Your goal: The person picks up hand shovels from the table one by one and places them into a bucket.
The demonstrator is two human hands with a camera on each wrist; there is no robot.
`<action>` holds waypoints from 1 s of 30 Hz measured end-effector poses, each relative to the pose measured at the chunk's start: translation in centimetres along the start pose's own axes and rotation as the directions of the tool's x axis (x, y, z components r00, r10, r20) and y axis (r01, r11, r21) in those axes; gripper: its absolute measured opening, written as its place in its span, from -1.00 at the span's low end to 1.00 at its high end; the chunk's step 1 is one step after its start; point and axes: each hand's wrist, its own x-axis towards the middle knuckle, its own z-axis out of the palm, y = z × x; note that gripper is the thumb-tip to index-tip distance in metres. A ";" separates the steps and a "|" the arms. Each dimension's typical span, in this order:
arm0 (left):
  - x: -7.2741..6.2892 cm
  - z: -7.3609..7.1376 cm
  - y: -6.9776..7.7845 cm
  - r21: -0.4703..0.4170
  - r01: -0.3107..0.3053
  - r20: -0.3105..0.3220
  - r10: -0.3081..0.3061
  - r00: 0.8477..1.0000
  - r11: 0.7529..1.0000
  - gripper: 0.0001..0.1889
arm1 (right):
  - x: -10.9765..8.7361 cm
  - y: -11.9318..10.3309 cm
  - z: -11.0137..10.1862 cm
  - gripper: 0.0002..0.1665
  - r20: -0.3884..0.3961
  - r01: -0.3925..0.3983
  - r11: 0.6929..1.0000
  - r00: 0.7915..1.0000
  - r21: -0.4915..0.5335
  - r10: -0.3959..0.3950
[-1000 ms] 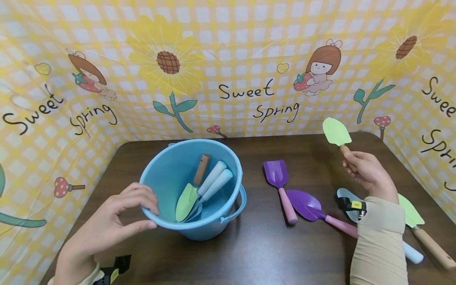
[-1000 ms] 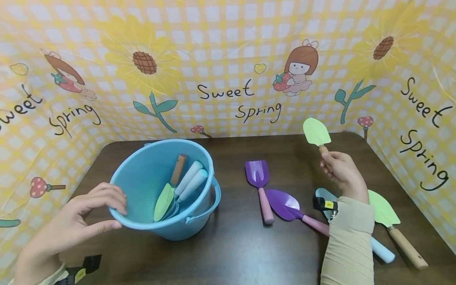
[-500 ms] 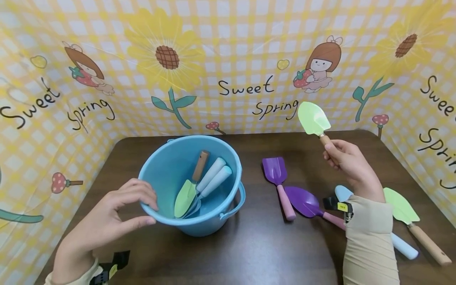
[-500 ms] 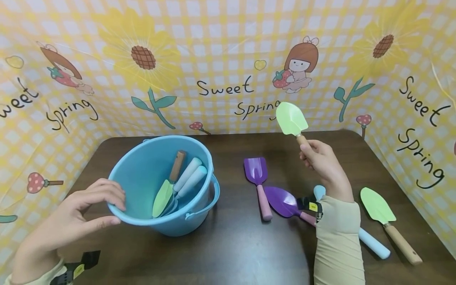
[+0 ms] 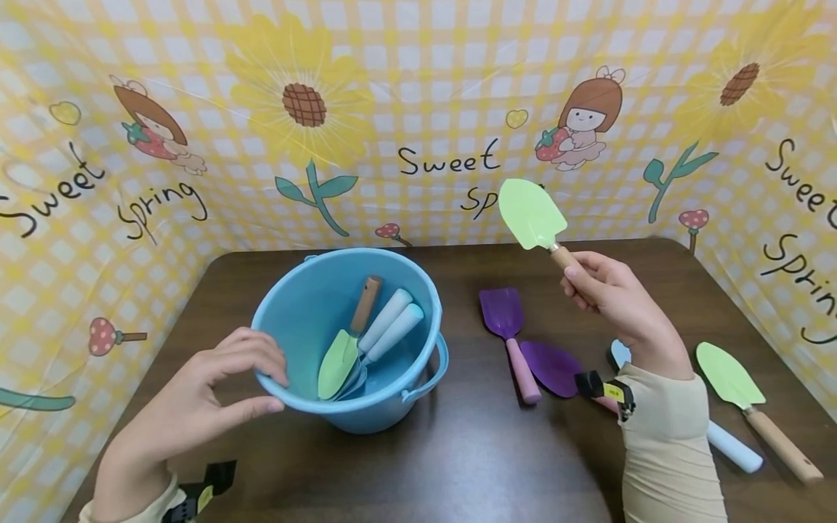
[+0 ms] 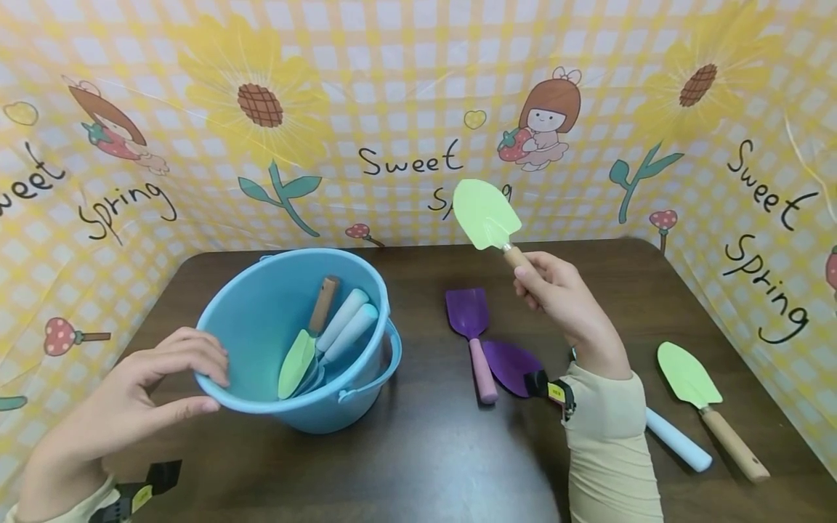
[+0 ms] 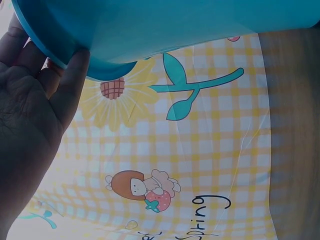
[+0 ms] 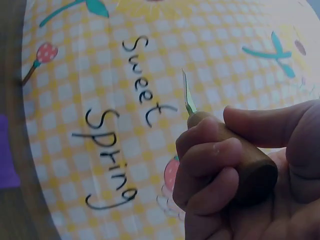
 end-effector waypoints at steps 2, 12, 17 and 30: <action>0.0 0.0 0.1 0.002 0.000 0.000 0.000 1.000 1.000 -0.46 | -0.2 -0.5 0.4 -0.70 0.020 0.016 1.000 1.000 -0.015 -0.015; 0.2 0.0 0.1 -0.015 -0.007 0.004 0.007 1.000 1.000 -0.48 | -1.3 -2.2 2.0 -0.77 0.138 0.119 0.993 0.983 0.000 -0.118; 0.1 -0.1 0.1 -0.012 -0.008 -0.001 0.008 1.000 1.000 -0.47 | -1.0 -2.8 2.9 -0.79 0.215 0.152 0.988 0.965 0.011 -0.151; 0.1 -0.2 0.3 0.000 -0.002 0.000 0.002 1.000 1.000 -0.46 | 0.0 -7.3 5.8 -0.70 0.392 0.097 0.989 0.919 -0.116 -0.044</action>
